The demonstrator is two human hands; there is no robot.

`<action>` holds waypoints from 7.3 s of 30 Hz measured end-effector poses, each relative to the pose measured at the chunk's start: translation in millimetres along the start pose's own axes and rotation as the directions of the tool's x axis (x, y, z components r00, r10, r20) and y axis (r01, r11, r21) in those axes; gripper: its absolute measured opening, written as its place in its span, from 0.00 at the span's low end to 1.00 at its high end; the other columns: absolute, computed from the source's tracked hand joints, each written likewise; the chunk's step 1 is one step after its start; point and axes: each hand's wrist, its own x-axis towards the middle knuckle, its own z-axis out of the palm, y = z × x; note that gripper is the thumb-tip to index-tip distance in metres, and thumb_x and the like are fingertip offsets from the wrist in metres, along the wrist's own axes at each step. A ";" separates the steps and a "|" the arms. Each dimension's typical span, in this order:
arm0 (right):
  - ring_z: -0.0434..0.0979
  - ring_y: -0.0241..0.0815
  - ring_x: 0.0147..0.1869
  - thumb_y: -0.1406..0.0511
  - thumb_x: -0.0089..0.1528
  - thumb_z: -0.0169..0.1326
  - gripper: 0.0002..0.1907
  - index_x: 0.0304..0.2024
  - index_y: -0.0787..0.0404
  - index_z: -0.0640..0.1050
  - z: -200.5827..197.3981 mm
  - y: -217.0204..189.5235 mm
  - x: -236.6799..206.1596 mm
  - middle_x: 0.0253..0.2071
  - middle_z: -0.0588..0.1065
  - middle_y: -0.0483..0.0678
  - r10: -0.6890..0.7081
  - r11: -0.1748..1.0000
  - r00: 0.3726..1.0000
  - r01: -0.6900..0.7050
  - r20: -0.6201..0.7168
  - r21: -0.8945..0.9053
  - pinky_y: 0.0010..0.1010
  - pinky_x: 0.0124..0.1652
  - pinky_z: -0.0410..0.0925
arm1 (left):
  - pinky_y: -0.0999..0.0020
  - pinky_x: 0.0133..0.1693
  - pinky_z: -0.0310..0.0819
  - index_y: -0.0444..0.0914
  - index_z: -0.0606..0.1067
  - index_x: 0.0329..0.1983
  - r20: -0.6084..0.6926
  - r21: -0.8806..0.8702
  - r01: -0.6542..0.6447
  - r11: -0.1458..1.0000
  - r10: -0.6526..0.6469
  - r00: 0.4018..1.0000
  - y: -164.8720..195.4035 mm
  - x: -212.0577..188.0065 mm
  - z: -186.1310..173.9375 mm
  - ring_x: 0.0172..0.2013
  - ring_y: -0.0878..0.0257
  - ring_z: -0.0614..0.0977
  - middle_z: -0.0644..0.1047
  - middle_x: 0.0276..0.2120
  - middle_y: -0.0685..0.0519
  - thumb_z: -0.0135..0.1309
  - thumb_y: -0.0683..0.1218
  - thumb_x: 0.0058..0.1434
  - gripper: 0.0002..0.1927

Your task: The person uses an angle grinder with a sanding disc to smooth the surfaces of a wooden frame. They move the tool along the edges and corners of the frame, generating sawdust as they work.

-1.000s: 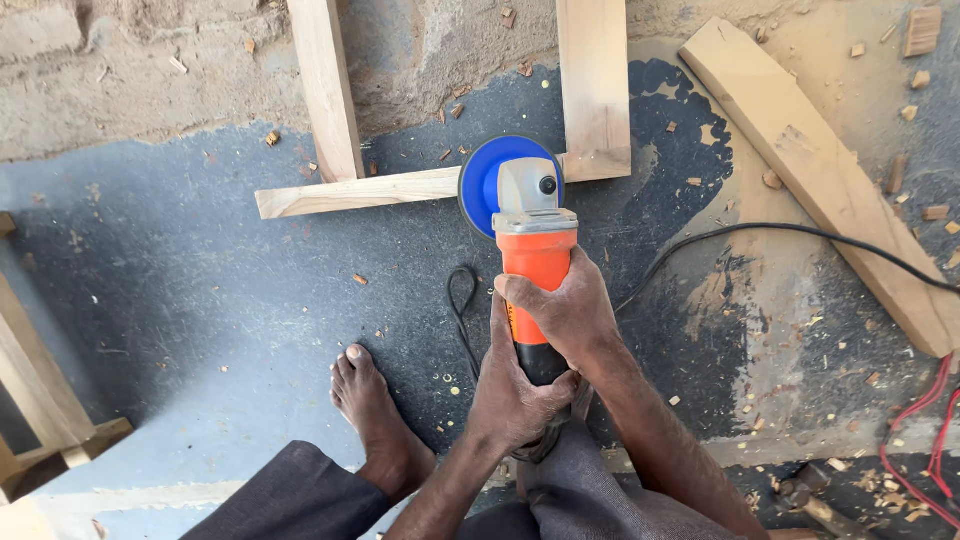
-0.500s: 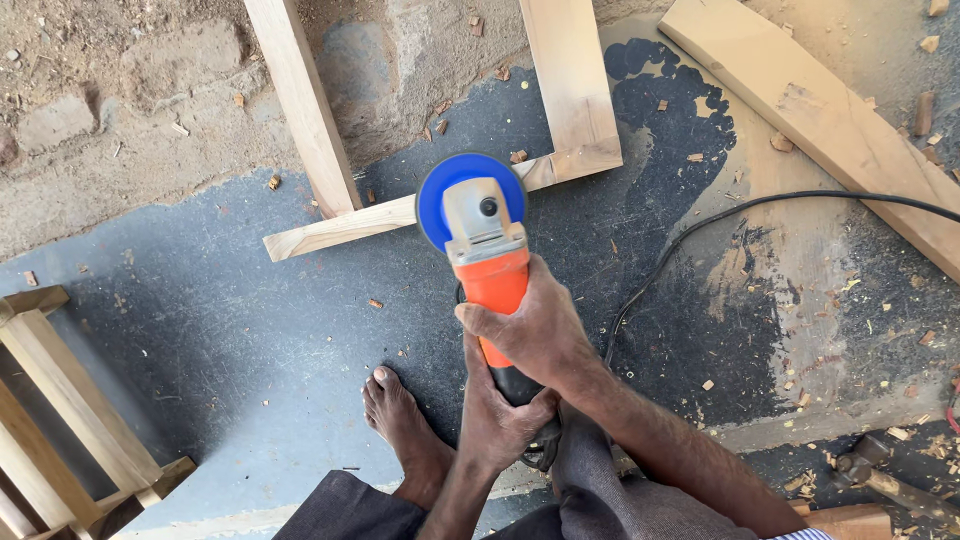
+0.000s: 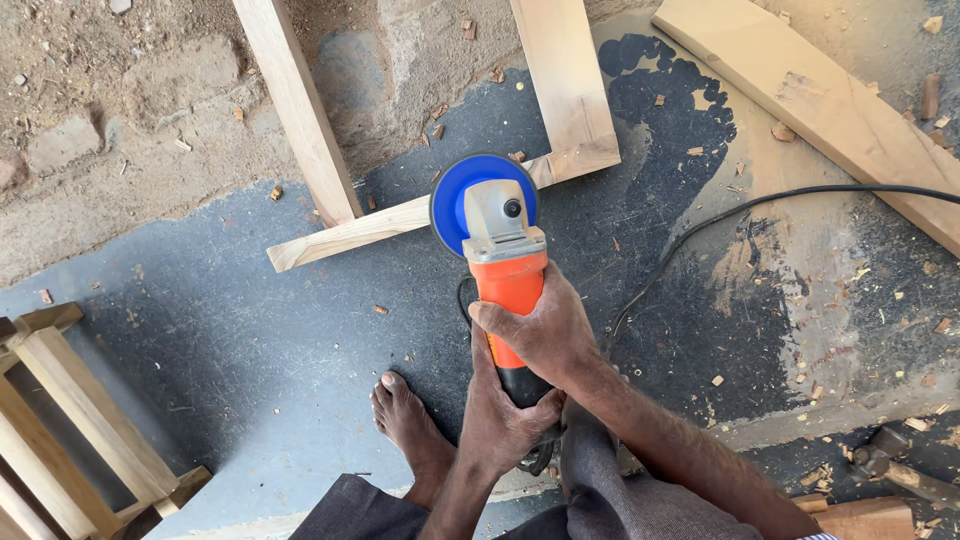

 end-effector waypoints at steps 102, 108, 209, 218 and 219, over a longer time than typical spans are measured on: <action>0.82 0.43 0.45 0.54 0.50 0.67 0.36 0.54 0.68 0.71 -96.0 1.3 20.9 0.44 0.78 0.53 -0.064 0.921 0.949 -0.063 -0.308 -0.385 0.38 0.45 0.76 | 0.51 0.64 0.71 0.31 0.27 0.79 0.123 -0.129 -0.291 0.948 0.307 0.944 -38.8 71.1 115.8 0.63 0.46 0.76 0.68 0.63 0.35 0.65 0.49 0.53 0.68; 0.83 0.43 0.46 0.54 0.50 0.67 0.36 0.53 0.68 0.72 -94.8 -3.6 30.7 0.44 0.79 0.53 -0.100 0.922 0.946 -0.029 -0.310 -0.386 0.37 0.45 0.76 | 0.52 0.64 0.72 0.32 0.26 0.79 0.128 -0.160 -0.286 0.945 0.308 0.943 -32.5 81.5 109.3 0.62 0.47 0.77 0.68 0.62 0.36 0.65 0.48 0.52 0.68; 0.80 0.41 0.45 0.57 0.53 0.63 0.31 0.53 0.69 0.74 -47.0 68.0 -17.4 0.44 0.78 0.51 -0.180 0.722 0.954 -0.039 0.241 0.691 0.34 0.46 0.76 | 0.58 0.62 0.70 0.32 0.40 0.78 -0.098 0.131 -0.098 0.987 0.111 0.989 11.7 -13.3 61.6 0.63 0.51 0.74 0.67 0.65 0.37 0.63 0.46 0.46 0.61; 0.76 0.49 0.42 0.56 0.54 0.64 0.35 0.55 0.71 0.68 -114.6 98.2 -7.0 0.43 0.73 0.55 -0.216 0.371 0.923 -0.225 0.319 0.901 0.40 0.42 0.73 | 0.49 0.58 0.72 0.31 0.42 0.81 -0.058 0.384 -0.151 0.911 0.187 0.981 35.8 -5.3 125.2 0.60 0.36 0.73 0.66 0.62 0.30 0.64 0.46 0.54 0.59; 0.76 0.53 0.41 0.54 0.56 0.64 0.34 0.51 0.72 0.68 -120.4 100.7 -6.7 0.40 0.72 0.55 -0.289 0.319 0.889 -0.261 0.356 0.911 0.45 0.41 0.73 | 0.47 0.54 0.73 0.33 0.43 0.82 -0.058 0.377 -0.122 0.918 0.155 0.986 34.1 -2.1 129.2 0.55 0.35 0.74 0.67 0.58 0.30 0.64 0.47 0.54 0.58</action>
